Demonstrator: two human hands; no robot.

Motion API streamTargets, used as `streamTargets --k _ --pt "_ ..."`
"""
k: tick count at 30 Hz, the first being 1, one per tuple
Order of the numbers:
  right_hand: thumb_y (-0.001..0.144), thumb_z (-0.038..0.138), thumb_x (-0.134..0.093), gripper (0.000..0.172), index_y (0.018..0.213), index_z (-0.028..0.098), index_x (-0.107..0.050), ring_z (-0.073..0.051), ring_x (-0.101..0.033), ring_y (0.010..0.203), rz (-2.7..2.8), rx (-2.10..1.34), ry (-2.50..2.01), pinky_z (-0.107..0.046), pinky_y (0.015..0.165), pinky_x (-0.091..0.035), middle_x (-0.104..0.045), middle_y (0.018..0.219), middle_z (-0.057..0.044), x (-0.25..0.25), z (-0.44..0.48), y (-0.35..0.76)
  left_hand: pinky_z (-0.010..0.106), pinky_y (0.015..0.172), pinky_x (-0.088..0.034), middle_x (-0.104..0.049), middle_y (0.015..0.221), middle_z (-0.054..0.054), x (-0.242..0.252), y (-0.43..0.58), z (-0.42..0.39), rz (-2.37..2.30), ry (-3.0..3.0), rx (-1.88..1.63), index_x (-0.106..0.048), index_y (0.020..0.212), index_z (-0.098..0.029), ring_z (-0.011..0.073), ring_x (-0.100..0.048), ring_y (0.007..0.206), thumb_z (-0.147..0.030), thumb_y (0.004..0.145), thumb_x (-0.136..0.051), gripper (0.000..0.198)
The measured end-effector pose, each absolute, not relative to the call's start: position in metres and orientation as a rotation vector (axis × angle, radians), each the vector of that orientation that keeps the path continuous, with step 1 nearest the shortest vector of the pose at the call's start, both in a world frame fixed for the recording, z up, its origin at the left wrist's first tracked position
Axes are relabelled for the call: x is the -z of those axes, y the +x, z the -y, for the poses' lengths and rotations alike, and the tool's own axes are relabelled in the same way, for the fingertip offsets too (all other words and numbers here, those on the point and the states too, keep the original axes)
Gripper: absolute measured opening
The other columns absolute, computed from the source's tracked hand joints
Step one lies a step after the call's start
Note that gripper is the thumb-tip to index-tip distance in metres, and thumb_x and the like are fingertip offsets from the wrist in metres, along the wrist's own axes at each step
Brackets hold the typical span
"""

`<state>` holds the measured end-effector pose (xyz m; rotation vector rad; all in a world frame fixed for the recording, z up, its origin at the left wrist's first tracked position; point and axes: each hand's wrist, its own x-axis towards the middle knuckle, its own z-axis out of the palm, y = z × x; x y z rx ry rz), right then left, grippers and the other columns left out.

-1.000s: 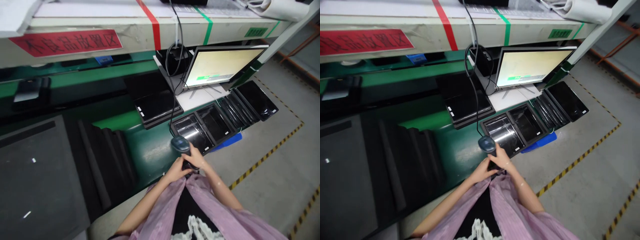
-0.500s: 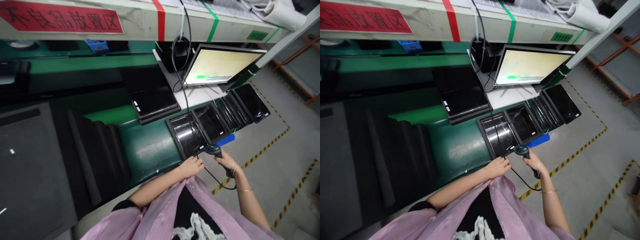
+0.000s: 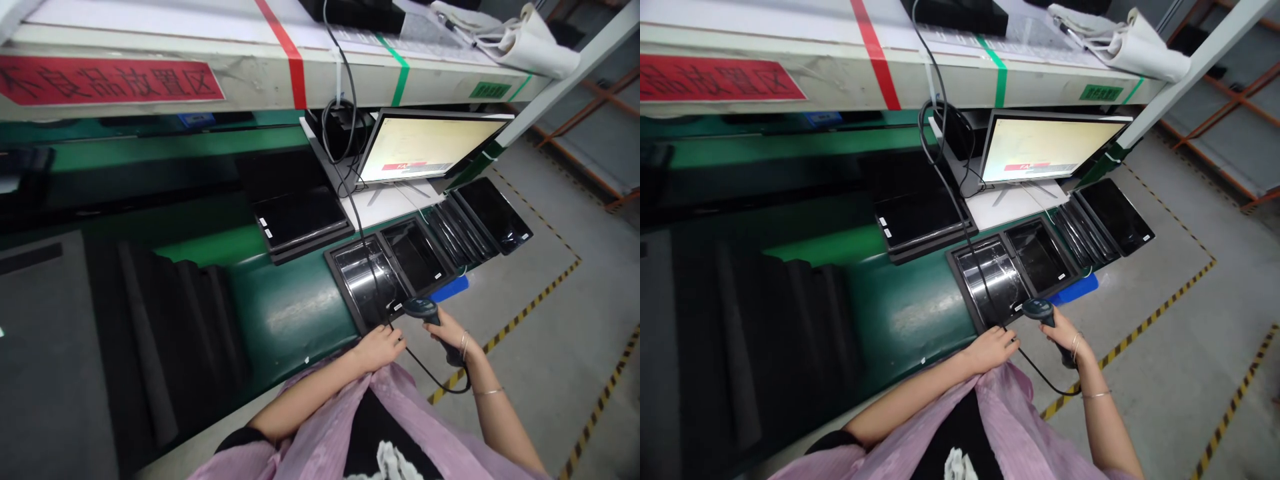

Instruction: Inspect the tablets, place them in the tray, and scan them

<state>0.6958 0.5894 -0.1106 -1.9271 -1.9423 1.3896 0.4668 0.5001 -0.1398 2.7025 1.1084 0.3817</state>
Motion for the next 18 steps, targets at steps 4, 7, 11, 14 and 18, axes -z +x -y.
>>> streamTargets --k 4,7,11,14,18 --pt "0.069 0.031 -0.060 0.074 0.136 0.012 -0.034 -0.015 -0.056 0.050 1.900 -1.364 -1.952 -0.030 0.054 -0.048 -0.061 0.072 0.002 0.108 -0.597 0.705 0.033 0.072 -0.046 -0.062 0.109 0.010 0.138 0.466 -0.503 -1.047 2.707 -0.430 -0.054 0.116 -0.015 0.0176 -0.061 0.080 -0.016 0.091 -0.048 0.026" --pt "0.069 0.030 -0.062 0.087 0.145 0.013 -0.022 -0.015 -0.056 0.051 1.870 -1.291 -1.985 -0.030 0.057 -0.048 -0.061 0.074 0.002 0.099 -0.614 0.722 0.032 0.078 -0.046 -0.054 0.132 0.013 0.135 0.465 -0.506 -0.958 2.705 -0.487 -0.048 0.128 -0.021 0.0182 -0.061 0.094 -0.016 0.094 -0.042 0.035" --pt "0.067 0.028 -0.064 0.087 0.143 0.013 -0.026 -0.015 -0.056 0.051 1.812 -1.243 -2.023 -0.031 0.055 -0.048 -0.062 0.075 0.001 0.086 -0.644 0.744 0.035 0.088 -0.045 -0.045 0.143 0.016 0.136 0.465 -0.510 -0.946 2.578 -0.520 -0.047 0.130 -0.024 0.0205 -0.058 0.110 -0.015 0.095 -0.039 0.038" --pt "0.064 0.026 -0.066 0.088 0.141 0.010 -0.028 -0.015 -0.054 0.047 1.760 -1.274 -2.015 -0.030 0.051 -0.047 -0.060 0.070 0.002 0.084 -0.656 0.749 0.039 0.094 -0.046 -0.052 0.136 0.017 0.142 0.461 -0.516 -1.060 2.380 -0.521 -0.052 0.124 -0.019 0.0235 -0.056 0.114 -0.015 0.091 -0.046 0.033" --pt "0.066 0.034 -0.068 0.085 0.138 0.012 -0.031 -0.015 -0.056 0.051 1.702 -1.447 -1.832 -0.030 0.051 -0.048 -0.062 0.076 0.000 0.091 -0.647 0.725 0.045 0.093 -0.049 -0.062 0.115 0.016 0.154 0.451 -0.526 -1.299 2.034 -0.576 -0.057 0.114 -0.013 0.0261 -0.058 0.107 -0.021 0.091 -0.044 0.028"
